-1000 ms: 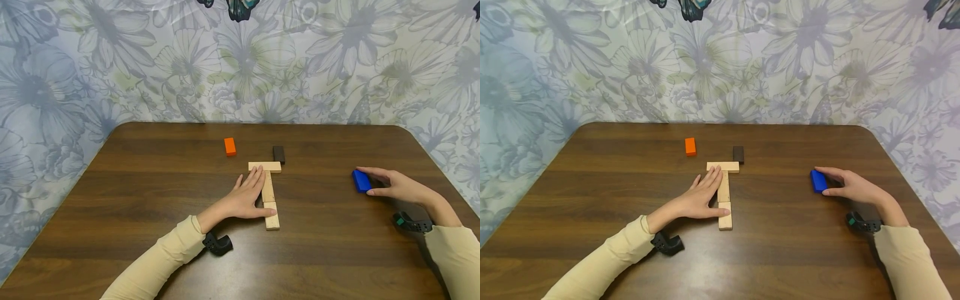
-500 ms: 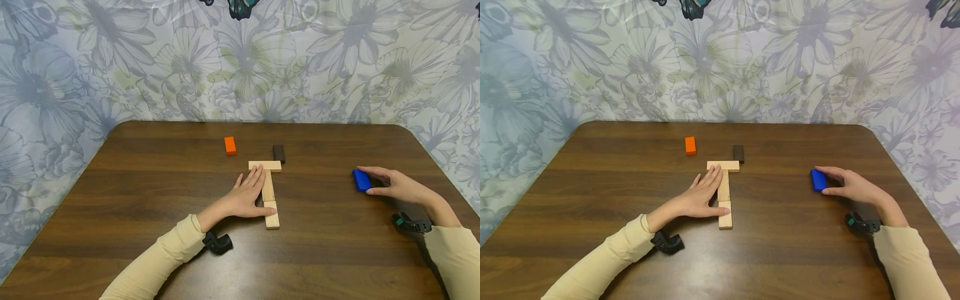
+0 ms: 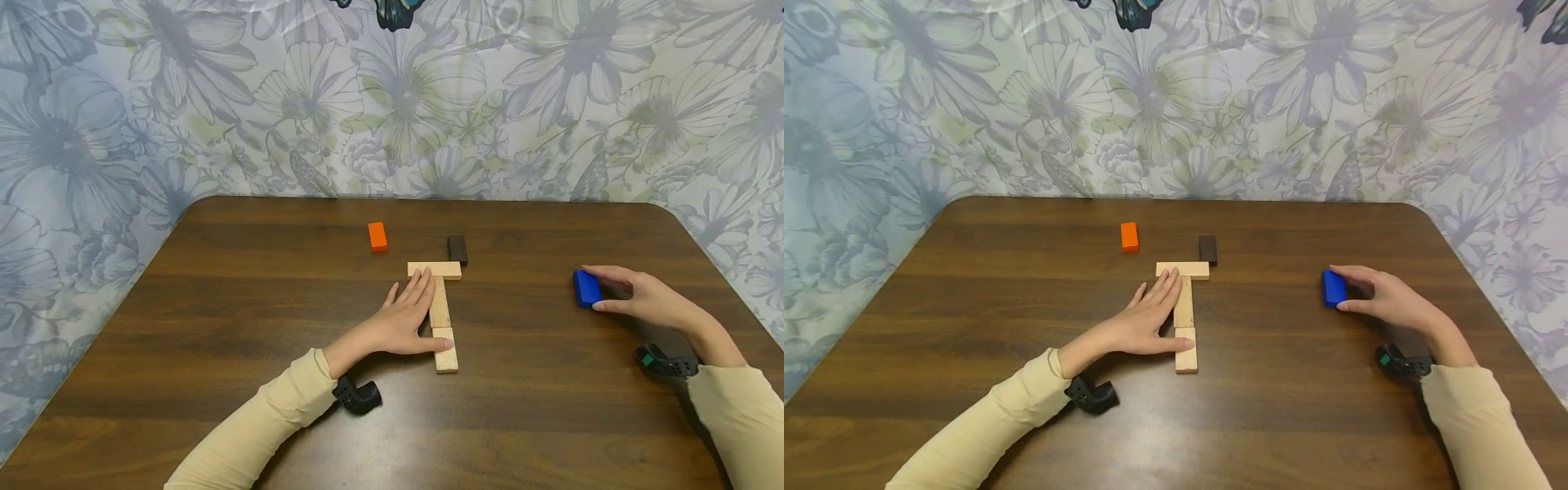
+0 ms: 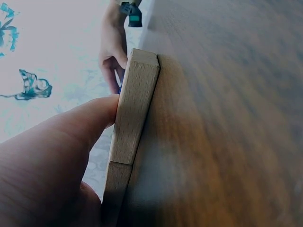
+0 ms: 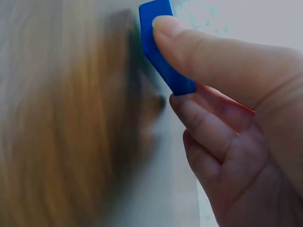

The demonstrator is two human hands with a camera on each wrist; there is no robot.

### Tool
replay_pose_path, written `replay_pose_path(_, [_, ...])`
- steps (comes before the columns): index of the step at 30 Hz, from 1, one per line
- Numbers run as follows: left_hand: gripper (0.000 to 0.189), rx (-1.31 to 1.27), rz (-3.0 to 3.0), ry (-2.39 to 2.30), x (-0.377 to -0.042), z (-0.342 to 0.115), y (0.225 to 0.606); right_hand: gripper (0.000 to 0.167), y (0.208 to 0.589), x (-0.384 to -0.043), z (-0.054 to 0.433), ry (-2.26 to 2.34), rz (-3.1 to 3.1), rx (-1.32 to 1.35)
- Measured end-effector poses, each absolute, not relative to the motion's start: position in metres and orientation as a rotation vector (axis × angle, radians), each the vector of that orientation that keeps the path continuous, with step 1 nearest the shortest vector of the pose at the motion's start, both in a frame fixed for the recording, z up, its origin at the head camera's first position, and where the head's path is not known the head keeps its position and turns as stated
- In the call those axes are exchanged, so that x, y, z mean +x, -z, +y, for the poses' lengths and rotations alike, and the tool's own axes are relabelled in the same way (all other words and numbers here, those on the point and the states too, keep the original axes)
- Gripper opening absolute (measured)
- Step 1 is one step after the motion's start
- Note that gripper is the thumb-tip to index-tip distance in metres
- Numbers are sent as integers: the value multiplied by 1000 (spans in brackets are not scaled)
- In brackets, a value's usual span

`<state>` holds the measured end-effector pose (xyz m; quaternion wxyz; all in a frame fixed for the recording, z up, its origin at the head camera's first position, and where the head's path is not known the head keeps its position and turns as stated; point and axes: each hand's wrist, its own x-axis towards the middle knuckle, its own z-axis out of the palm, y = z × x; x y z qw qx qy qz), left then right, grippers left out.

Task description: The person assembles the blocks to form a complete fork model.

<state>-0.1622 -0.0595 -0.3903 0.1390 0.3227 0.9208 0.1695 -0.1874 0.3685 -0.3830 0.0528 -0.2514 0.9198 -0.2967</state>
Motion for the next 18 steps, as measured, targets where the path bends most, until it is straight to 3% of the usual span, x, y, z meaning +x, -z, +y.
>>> replay_pose_path(18, [104, 937, 2658, -497, -162, -60, 390, 66, 358, -213, 306, 1072, 2696, -733])
